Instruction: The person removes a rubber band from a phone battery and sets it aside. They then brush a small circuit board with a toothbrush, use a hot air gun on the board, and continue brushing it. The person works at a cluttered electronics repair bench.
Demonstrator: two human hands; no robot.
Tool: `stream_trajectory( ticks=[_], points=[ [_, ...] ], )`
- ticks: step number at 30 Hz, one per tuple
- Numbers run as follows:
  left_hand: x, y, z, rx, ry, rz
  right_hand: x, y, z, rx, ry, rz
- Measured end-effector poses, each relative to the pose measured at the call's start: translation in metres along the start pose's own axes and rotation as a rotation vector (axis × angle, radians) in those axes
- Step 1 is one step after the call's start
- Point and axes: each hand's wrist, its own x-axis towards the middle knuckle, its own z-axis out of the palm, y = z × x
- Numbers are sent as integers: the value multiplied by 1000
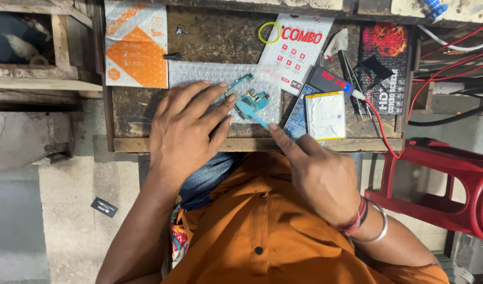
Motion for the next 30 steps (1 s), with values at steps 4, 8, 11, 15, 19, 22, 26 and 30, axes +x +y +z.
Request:
stream_trajectory(
  ticks=[4,8,11,15,19,22,26,30],
  points=[
    [-1,1,0,3,-3,-20,5,-2,-6,4,-46,7],
    [0,0,0,2,4,1,8,-6,-8,-35,11,-18],
    [0,-1,0,5,-3,0,5,-6,-7,-48,11,-25],
    [0,-1,0,-6,-1,2,1,-5,-4,-51,-31,5],
    [-1,0,-1,-2,0,-13,2,-5,-6,13,-9,-2],
    [-1,0,0,-2,4,2,7,-7,-7,-32,-38,-19],
    [-1,-1,-1,-19,-6,-12,8,-7,-9,-45,-43,-11],
    [0,-1,0,-10,12,-5,3,-6,-5,-59,-22,-10]
  ],
)
